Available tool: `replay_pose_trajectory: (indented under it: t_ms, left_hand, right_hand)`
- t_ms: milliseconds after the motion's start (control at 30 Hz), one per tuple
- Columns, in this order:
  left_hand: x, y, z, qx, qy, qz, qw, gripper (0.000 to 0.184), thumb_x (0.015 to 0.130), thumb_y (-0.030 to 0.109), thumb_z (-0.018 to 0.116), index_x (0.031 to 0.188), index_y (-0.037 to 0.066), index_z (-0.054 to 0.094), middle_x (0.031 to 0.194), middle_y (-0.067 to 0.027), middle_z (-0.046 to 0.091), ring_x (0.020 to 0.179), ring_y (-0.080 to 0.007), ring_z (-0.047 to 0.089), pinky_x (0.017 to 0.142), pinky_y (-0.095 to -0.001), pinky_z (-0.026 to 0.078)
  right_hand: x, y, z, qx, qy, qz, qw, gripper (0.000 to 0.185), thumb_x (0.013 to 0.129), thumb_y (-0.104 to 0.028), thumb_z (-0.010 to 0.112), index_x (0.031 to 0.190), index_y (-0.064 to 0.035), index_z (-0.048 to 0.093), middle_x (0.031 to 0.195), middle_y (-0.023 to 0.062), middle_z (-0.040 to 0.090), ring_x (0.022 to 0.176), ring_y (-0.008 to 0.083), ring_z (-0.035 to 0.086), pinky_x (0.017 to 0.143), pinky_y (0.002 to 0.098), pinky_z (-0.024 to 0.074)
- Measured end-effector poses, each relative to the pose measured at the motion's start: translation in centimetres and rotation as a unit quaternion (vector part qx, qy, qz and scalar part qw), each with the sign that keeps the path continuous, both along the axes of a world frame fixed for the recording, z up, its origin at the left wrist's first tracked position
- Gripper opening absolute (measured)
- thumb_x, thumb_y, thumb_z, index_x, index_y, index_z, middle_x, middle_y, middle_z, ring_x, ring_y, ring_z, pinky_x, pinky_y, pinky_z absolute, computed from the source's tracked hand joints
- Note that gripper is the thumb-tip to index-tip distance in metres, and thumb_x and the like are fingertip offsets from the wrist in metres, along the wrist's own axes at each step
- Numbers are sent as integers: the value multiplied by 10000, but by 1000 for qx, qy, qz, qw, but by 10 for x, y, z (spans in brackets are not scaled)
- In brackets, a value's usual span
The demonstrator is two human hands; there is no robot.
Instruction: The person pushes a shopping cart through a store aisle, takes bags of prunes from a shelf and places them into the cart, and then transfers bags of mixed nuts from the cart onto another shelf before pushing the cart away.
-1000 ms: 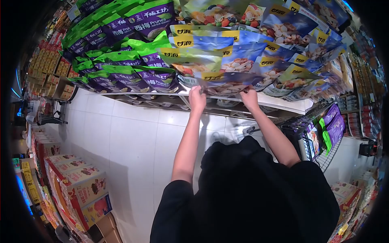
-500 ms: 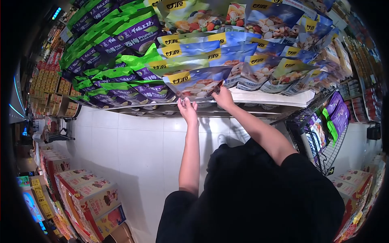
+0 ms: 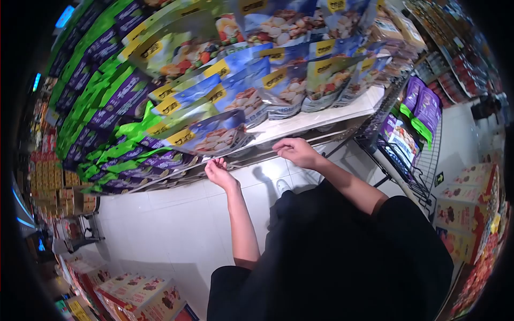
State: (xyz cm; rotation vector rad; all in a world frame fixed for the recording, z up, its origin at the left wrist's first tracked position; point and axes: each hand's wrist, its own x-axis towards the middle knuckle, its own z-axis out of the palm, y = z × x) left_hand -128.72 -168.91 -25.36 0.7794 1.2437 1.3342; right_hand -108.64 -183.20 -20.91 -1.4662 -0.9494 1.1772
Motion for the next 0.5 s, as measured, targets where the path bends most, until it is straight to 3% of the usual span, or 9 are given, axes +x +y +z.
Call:
replay_pose_trajectory:
  t_ms: [33,100,233,333,400,433,500]
  left_hand:
    - [7,-10,3,-12,-12,-45,999,311,934,320,392,888,34,506,779,-58,555,714,-139,549,628,-237,438]
    - [24,-30,3,-20,-51,-154,987,380,937,355,371,884,7,516,776,-81,568,711,-142,556,619,-233,442]
    - [67,-70,-6,-20,75,-255,964,315,930,282,424,815,9,530,717,-73,569,639,-128,539,585,-233,423]
    - [105,-110,-1,-7,99,-388,916,351,927,231,438,642,31,490,631,-54,555,608,-101,504,571,-224,378]
    - [134,-142,12,30,139,-483,864,332,916,208,465,650,15,514,644,-54,561,625,-87,490,584,-218,368]
    - [147,-159,18,44,154,-531,832,304,909,187,479,670,6,529,663,-54,568,639,-85,491,596,-220,373]
    - [182,-194,36,66,153,-567,807,200,881,124,518,734,-6,556,729,-49,582,668,-92,508,644,-237,402]
  right_hand:
    - [12,-22,8,-36,40,6,999,245,813,-124,581,1026,-3,594,942,100,637,875,139,588,777,278,461]
    - [38,-66,30,-21,25,-35,999,206,812,-125,583,979,-7,610,869,72,640,812,108,582,747,242,456]
    - [99,-140,53,3,23,-219,975,184,818,-104,539,930,21,612,756,55,619,699,89,564,657,224,461]
    - [159,-196,49,8,1,-355,935,182,817,-79,511,939,17,606,698,47,606,583,68,535,534,193,431]
    - [205,-240,33,18,-39,-404,914,180,814,-84,508,930,12,607,690,39,608,552,60,524,484,188,411]
    - [226,-263,31,-27,-97,-413,905,178,796,-99,519,905,4,615,685,38,610,557,56,537,474,187,411]
    - [266,-309,11,-168,-98,-426,884,129,793,-134,542,866,-53,610,687,2,594,550,58,544,450,192,402]
